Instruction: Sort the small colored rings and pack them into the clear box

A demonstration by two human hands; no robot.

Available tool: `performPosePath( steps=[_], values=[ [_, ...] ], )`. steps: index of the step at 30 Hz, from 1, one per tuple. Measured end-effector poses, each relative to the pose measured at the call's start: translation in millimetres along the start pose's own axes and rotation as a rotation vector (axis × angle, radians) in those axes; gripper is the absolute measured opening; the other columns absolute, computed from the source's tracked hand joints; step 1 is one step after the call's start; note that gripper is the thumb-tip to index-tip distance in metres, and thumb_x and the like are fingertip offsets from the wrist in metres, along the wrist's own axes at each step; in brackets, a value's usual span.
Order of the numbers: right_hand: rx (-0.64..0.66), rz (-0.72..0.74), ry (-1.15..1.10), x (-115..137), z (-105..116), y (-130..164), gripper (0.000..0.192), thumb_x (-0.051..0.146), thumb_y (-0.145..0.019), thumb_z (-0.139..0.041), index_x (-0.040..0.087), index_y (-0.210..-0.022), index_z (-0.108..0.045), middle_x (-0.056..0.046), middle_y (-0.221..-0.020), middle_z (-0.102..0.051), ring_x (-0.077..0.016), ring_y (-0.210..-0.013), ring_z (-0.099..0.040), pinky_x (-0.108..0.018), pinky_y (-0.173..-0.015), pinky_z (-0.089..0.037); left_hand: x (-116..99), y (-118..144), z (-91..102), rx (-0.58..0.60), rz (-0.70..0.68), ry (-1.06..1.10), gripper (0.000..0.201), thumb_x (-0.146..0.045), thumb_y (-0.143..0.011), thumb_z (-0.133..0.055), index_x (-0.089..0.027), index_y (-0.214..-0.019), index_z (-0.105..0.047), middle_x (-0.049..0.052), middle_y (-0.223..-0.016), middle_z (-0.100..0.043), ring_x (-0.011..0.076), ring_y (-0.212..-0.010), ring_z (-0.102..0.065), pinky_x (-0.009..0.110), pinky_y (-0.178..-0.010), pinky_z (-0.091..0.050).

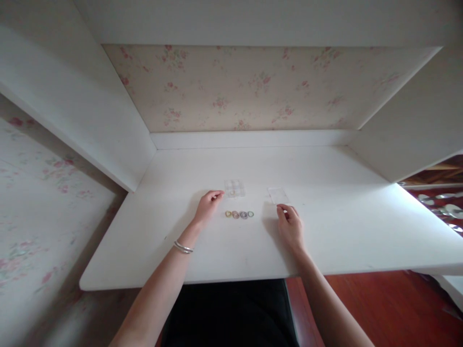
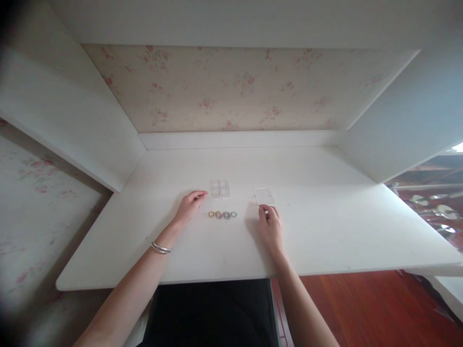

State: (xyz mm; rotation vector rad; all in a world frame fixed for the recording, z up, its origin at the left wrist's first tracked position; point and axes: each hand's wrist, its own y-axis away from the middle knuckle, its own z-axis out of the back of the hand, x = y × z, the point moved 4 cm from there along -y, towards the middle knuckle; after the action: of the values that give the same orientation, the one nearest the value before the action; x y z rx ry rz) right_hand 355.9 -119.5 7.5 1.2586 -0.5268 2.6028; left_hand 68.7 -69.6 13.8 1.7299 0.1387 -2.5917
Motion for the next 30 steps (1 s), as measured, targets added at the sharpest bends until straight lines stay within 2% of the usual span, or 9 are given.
performPosePath(
  steps=[3,8,12,18,30],
  values=[
    [0.096,0.117,0.048,20,-9,10,0.033,0.044,-0.087,-0.040,0.022,-0.094,-0.064,-0.005,-0.091,-0.063,-0.0154,-0.067,-0.055,-0.029,-0.068,-0.043,5,18,9.5,0.042,0.028,0.009,0.029,-0.038,-0.082,-0.052,-0.019,-0.099,-0.067,0.004,-0.083,-0.069,0.0149,-0.073,-0.060,0.025,-0.067,-0.047],
    [0.348,0.457,0.168,71,-45,40,0.025,0.034,-0.089,-0.042,0.027,-0.097,-0.065,-0.004,-0.089,-0.062,-0.0183,-0.082,-0.056,-0.030,-0.075,-0.041,1,35,13.1,0.077,-0.018,0.004,0.024,-0.035,-0.083,-0.052,-0.020,-0.094,-0.068,0.003,-0.092,-0.069,0.0144,-0.076,-0.060,0.026,-0.069,-0.047],
    [0.418,0.633,0.306,101,-68,51,0.023,0.029,-0.089,-0.046,0.029,-0.103,-0.065,-0.005,-0.091,-0.061,-0.0189,-0.083,-0.053,-0.033,-0.076,-0.037,-2,36,11.2,0.086,-0.026,0.028,0.023,-0.033,-0.083,-0.052,-0.021,-0.093,-0.068,0.003,-0.094,-0.069,0.0148,-0.079,-0.061,0.027,-0.073,-0.047],
    [0.407,0.691,0.420,115,-80,46,0.023,0.028,-0.091,-0.044,0.027,-0.092,-0.068,-0.005,-0.091,-0.059,-0.0186,-0.081,-0.050,-0.033,-0.071,-0.034,1,35,14.3,0.071,0.056,0.072,0.028,-0.038,-0.083,-0.052,-0.019,-0.098,-0.067,0.004,-0.087,-0.070,0.0149,-0.075,-0.062,0.025,-0.067,-0.048],
    [0.417,0.683,0.420,109,-85,47,0.022,0.023,-0.091,-0.043,0.024,-0.091,-0.065,-0.006,-0.095,-0.059,-0.0191,-0.081,-0.049,-0.032,-0.072,-0.034,-1,36,11.9,0.112,-0.020,0.006,0.023,-0.034,-0.085,-0.051,-0.021,-0.094,-0.067,0.003,-0.095,-0.069,0.0149,-0.080,-0.062,0.026,-0.073,-0.048]
  ],
)
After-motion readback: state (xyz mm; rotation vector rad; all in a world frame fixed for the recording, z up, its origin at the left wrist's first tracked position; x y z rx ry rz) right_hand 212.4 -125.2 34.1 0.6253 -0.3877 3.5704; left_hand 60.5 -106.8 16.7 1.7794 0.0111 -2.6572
